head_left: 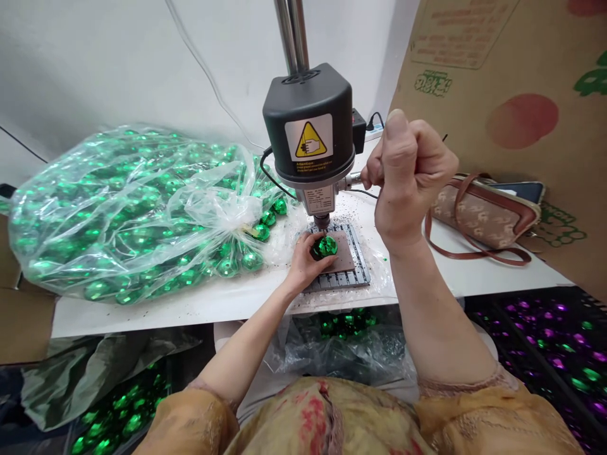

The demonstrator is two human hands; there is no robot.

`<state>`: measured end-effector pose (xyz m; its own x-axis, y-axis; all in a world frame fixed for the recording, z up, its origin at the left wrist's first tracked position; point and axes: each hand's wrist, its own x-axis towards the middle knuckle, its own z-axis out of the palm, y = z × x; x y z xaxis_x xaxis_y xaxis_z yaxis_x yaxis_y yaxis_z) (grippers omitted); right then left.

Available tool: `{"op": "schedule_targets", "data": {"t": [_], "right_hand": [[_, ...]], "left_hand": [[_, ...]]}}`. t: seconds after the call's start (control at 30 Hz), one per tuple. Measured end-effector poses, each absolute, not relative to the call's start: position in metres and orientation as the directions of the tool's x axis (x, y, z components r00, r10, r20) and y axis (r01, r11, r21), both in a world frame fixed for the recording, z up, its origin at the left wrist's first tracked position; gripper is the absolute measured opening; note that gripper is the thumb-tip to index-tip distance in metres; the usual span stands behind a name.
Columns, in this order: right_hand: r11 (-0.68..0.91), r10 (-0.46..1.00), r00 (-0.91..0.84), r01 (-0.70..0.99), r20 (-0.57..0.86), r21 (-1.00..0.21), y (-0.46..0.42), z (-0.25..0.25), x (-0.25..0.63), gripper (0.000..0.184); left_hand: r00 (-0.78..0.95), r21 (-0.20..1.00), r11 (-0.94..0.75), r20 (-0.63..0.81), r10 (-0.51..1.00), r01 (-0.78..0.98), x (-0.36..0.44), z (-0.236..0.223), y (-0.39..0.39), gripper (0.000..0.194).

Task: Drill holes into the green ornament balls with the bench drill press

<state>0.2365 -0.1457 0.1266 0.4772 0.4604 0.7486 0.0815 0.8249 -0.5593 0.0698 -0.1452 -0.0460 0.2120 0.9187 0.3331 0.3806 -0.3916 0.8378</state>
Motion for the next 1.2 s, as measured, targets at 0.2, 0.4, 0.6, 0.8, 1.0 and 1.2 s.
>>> {"op": "schedule_targets", "data": {"t": [0.2, 0.4, 0.6, 0.8, 1.0, 1.2], "right_hand": [[0.842, 0.438, 0.470, 0.083, 0.766, -0.532, -0.146, 0.126, 0.236, 0.057], [0.850, 0.402, 0.482, 0.120, 0.778, -0.513, -0.146, 0.125, 0.234, 0.055], [0.906, 0.308, 0.551, 0.078, 0.776, -0.416, -0.148, 0.108, 0.230, 0.057], [0.925, 0.267, 0.513, 0.103, 0.816, -0.367, -0.153, 0.100, 0.231, 0.056], [0.956, 0.185, 0.534, 0.097, 0.825, -0.276, -0.149, 0.097, 0.228, 0.055], [0.961, 0.148, 0.543, 0.120, 0.827, -0.251, -0.146, 0.087, 0.228, 0.056]], "left_hand": [[0.168, 0.903, -0.333, 0.296, 0.940, 0.272, 0.074, -0.052, -0.154, 0.059], [0.157, 0.929, -0.279, 0.246, 0.957, 0.245, 0.074, -0.058, -0.153, 0.057], [0.151, 0.939, -0.270, 0.242, 0.959, 0.211, 0.074, -0.058, -0.153, 0.056], [0.163, 0.951, -0.252, 0.224, 0.961, 0.177, 0.075, -0.060, -0.154, 0.057], [0.158, 0.963, -0.235, 0.214, 0.964, 0.134, 0.075, -0.059, -0.155, 0.056], [0.178, 0.955, -0.249, 0.220, 0.959, 0.160, 0.075, -0.060, -0.155, 0.055]]}}
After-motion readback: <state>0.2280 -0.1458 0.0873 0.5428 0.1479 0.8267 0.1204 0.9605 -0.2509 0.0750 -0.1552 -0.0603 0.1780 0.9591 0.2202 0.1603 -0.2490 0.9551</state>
